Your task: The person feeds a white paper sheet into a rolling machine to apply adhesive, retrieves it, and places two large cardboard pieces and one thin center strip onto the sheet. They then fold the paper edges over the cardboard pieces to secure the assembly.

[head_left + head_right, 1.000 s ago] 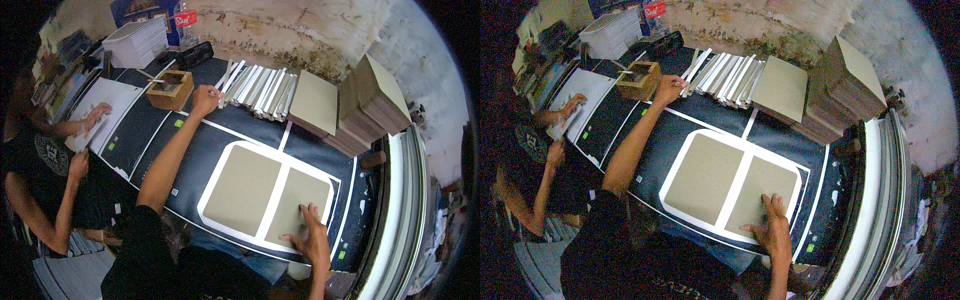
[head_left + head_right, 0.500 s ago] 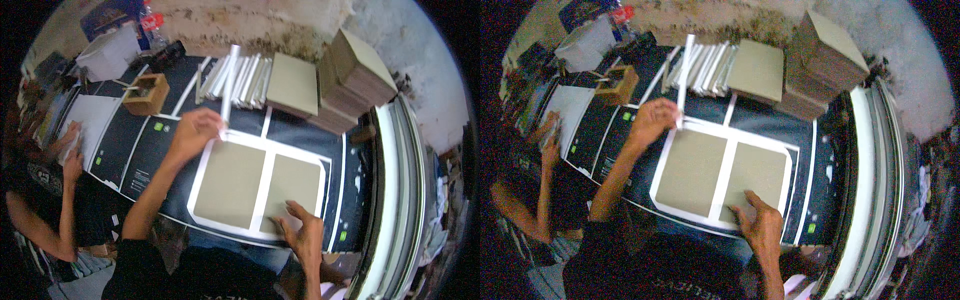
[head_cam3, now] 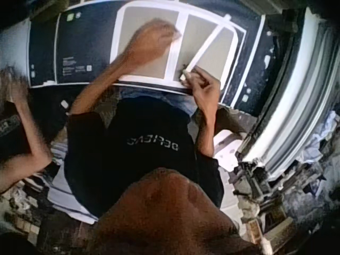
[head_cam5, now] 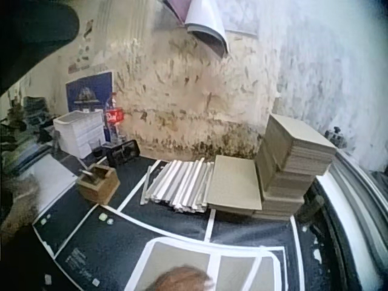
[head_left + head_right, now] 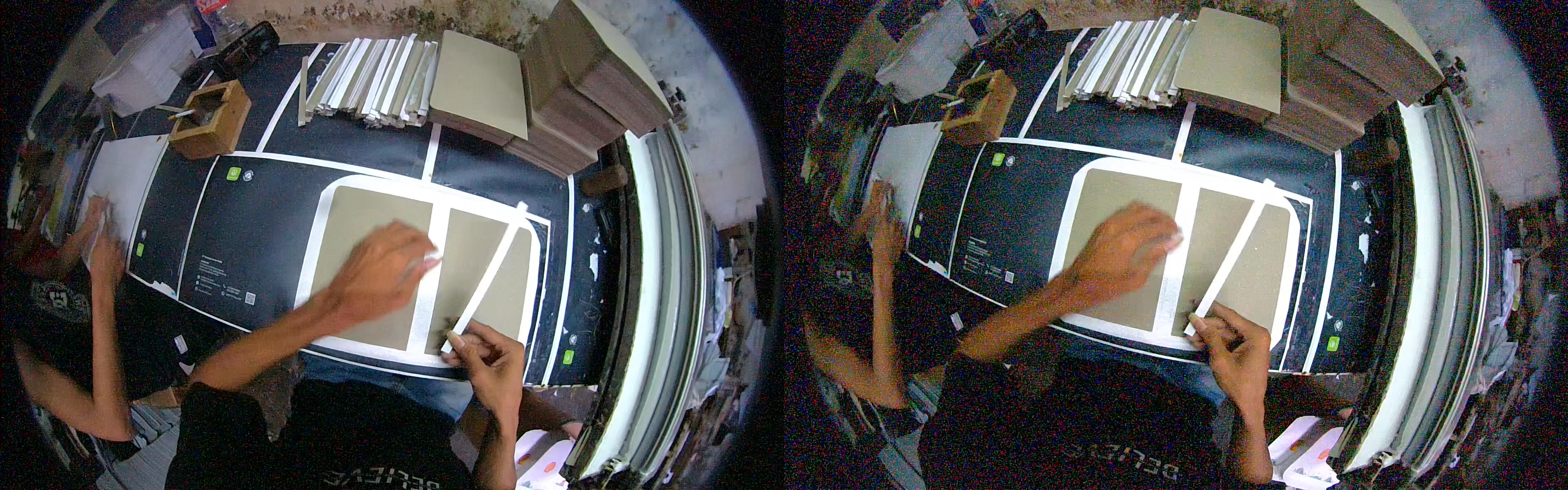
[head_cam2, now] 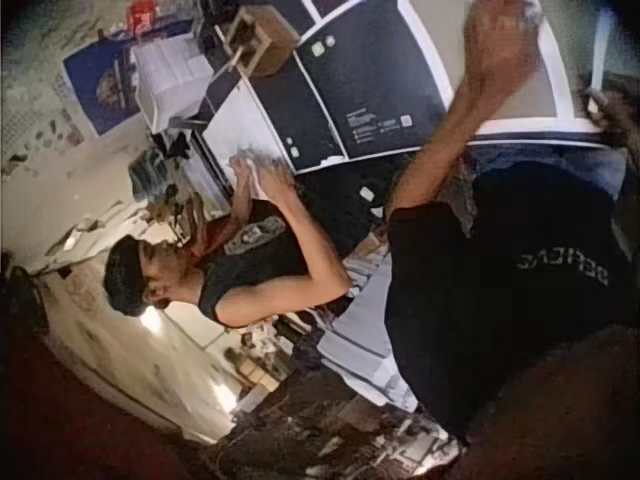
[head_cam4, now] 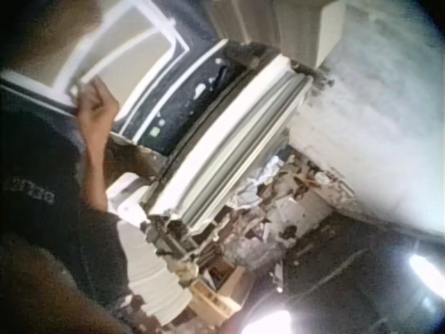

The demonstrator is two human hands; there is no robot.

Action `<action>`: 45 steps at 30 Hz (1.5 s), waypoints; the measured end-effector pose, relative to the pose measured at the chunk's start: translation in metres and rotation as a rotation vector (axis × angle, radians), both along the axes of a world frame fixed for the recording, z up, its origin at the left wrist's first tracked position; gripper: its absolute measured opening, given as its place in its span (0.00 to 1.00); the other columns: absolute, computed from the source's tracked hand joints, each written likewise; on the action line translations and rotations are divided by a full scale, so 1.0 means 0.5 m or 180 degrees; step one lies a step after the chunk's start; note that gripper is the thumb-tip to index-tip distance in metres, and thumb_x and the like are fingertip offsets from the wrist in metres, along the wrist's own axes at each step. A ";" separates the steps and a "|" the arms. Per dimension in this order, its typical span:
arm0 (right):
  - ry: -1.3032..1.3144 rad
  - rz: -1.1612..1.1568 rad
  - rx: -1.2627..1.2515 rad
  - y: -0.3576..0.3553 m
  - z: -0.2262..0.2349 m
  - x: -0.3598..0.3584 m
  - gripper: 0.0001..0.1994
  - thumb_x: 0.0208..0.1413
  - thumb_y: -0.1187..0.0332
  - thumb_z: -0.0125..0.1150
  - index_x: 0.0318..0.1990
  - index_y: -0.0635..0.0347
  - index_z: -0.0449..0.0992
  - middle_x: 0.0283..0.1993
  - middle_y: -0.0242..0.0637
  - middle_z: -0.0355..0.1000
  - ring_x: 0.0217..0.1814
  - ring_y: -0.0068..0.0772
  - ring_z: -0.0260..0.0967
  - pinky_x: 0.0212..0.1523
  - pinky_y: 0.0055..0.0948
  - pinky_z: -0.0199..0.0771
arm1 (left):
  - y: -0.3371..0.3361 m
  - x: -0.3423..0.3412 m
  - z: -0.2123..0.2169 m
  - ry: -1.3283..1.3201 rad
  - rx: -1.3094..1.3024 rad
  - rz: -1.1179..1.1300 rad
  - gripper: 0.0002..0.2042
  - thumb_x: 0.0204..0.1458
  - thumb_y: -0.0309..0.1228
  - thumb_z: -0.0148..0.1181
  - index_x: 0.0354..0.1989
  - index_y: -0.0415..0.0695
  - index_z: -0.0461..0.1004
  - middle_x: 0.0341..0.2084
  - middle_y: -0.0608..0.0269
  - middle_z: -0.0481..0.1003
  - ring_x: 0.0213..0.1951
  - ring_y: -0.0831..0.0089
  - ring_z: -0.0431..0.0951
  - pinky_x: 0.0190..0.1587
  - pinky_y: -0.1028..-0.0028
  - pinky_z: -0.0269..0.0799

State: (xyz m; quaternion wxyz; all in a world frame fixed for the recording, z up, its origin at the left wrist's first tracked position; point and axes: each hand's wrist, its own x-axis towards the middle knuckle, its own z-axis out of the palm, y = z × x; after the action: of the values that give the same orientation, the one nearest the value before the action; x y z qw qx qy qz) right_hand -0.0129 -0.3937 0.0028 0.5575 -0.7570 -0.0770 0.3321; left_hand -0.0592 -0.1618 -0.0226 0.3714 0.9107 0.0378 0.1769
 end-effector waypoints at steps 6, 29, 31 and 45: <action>0.0411 0.0282 -0.0136 0.011 -0.012 -0.009 0.10 0.57 0.79 0.66 0.45 0.75 0.78 0.34 0.45 0.81 0.34 0.27 0.80 0.35 0.23 0.84 | 0.040 0.019 -0.043 0.0254 0.0540 -0.0247 0.18 0.64 0.34 0.53 0.58 0.39 0.65 0.57 0.48 0.67 0.61 0.53 0.63 0.62 0.52 0.56; 0.0929 0.0640 -0.0054 0.047 -0.025 0.018 0.10 0.60 0.84 0.59 0.48 0.77 0.75 0.38 0.50 0.81 0.40 0.35 0.81 0.42 0.28 0.87 | 0.027 0.010 -0.033 0.0630 0.1890 -0.0611 0.36 0.67 0.54 0.41 0.75 0.41 0.50 0.73 0.55 0.54 0.69 0.55 0.58 0.64 0.49 0.54; 0.0867 0.0682 -0.0037 0.045 -0.027 0.018 0.09 0.60 0.85 0.58 0.48 0.77 0.75 0.38 0.50 0.80 0.40 0.35 0.81 0.42 0.29 0.87 | 0.027 0.009 -0.034 0.0638 0.1911 -0.0596 0.36 0.67 0.54 0.40 0.75 0.41 0.50 0.73 0.55 0.54 0.69 0.55 0.58 0.64 0.49 0.54; 0.0804 0.0663 -0.0287 0.049 -0.004 0.015 0.09 0.60 0.78 0.63 0.45 0.74 0.79 0.33 0.45 0.81 0.34 0.29 0.80 0.36 0.25 0.84 | 0.028 0.009 -0.037 0.0674 0.1840 -0.0628 0.36 0.66 0.55 0.40 0.75 0.42 0.49 0.74 0.56 0.53 0.69 0.54 0.57 0.65 0.50 0.53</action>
State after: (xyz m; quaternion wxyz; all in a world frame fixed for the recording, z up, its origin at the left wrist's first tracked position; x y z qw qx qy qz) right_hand -0.0054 -0.3691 0.0007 0.4908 -0.7214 -0.0694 0.4837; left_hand -0.0545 -0.1476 -0.0410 0.1067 0.9911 -0.0641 0.0477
